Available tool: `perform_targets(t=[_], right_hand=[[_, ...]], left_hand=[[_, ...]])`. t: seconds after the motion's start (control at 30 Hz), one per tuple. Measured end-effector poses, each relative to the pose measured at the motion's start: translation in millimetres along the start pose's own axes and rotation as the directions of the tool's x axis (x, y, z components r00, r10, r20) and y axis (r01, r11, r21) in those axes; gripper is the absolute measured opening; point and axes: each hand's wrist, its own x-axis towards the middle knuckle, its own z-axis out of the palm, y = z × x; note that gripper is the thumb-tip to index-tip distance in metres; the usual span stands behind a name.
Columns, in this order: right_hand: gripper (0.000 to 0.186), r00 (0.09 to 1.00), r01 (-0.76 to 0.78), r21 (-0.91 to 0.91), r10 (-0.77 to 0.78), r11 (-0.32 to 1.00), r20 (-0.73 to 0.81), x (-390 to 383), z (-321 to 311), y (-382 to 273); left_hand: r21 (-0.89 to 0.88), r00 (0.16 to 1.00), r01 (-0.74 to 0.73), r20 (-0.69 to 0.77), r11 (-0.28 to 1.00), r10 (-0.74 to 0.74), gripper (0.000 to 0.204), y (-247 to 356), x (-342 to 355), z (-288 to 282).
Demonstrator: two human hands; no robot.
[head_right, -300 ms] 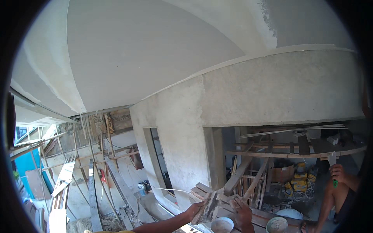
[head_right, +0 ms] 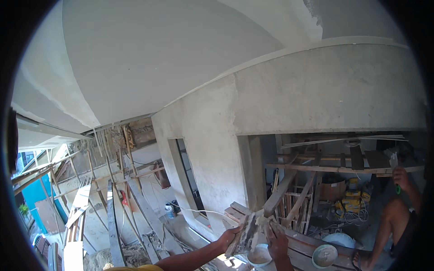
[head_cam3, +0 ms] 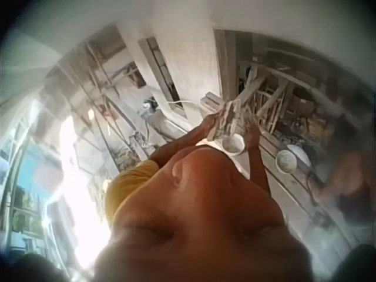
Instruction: The person scoops joint compound onto putty knives, applies and smooths it along the ceiling with the blades, and scrapes the putty knives against each other.
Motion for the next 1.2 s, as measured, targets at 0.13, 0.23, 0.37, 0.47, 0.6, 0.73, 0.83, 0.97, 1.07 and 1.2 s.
perform_targets(t=[0.13, 0.23, 0.37, 0.47, 0.6, 0.73, 0.83, 0.97, 1.07, 1.2], right_hand=[[0.031, 0.884, -0.447, 0.104, 0.457, 0.888, -0.097, -32.7, 12.9, 51.2], [0.028, 0.494, -0.673, 0.668, 0.865, 0.317, 0.088, -27.1, -7.0, 44.1], [0.037, 0.348, -0.402, 0.848, 0.799, -0.345, 0.49, 10.0, -6.0, 12.1], [0.04, 0.296, -0.451, 0.779, 0.75, -0.436, 0.592, 33.9, -11.1, -3.0], [0.046, 0.399, -0.411, 0.823, 0.734, -0.393, 0.55, 47.0, -33.0, -1.9], [0.04, 0.583, -0.356, 0.934, 0.771, -0.041, 0.256, 51.0, -32.2, 8.1], [0.038, 0.802, -0.571, 0.455, 0.583, 0.684, 0.13, 33.0, -22.6, 20.9], [0.055, 0.928, 0.025, -0.033, -0.011, 0.999, 0.373, 19.8, -1.2, 52.4], [0.06, 0.875, 0.007, -0.341, 0.16, 0.94, 0.458, 19.1, -22.1, 82.6], [0.055, 0.899, -0.023, -0.487, 0.231, 0.873, 0.373, 46.9, -52.3, 72.8]], left_hand=[[0.309, 0.866, -0.473, -0.009, 0.825, 0.5, 0.04, 20.0, -2.5, 12.5], [0.607, 0.51, -0.736, 0.207, 0.299, 0.835, 0.039, 22.5, -2.4, 24.4], [0.711, 0.175, -0.686, 0.365, -0.153, 0.914, 0.038, -2.6, 23.8, 4.3], [0.428, 0.216, -0.88, 0.746, -0.205, 0.63, 0.044, -21.7, 47.4, -13.0], [0.304, 0.008, -0.808, 0.862, -0.505, 0.507, 0.044, -15.4, 81.2, -38.3], [0.824, 0.711, -0.53, 0.304, 0.2, 0.634, 0.039, -31.1, 67.6, -46.7], [0.219, 0.991, -0.108, -0.053, 0.97, 0.123, 0.042, -16.6, 76.6, -33.4], [-0.161, 0.954, 0.293, 0.117, 0.942, -0.276, 0.04, -0.2, 77.6, -18.1], [-0.122, 0.975, 0.156, 0.178, 0.98, -0.133, 0.043, 25.7, 82.5, -18.1], [0.228, 0.992, -0.095, 0.107, 0.969, 0.072, 0.045, 71.0, 80.7, 0.5]])
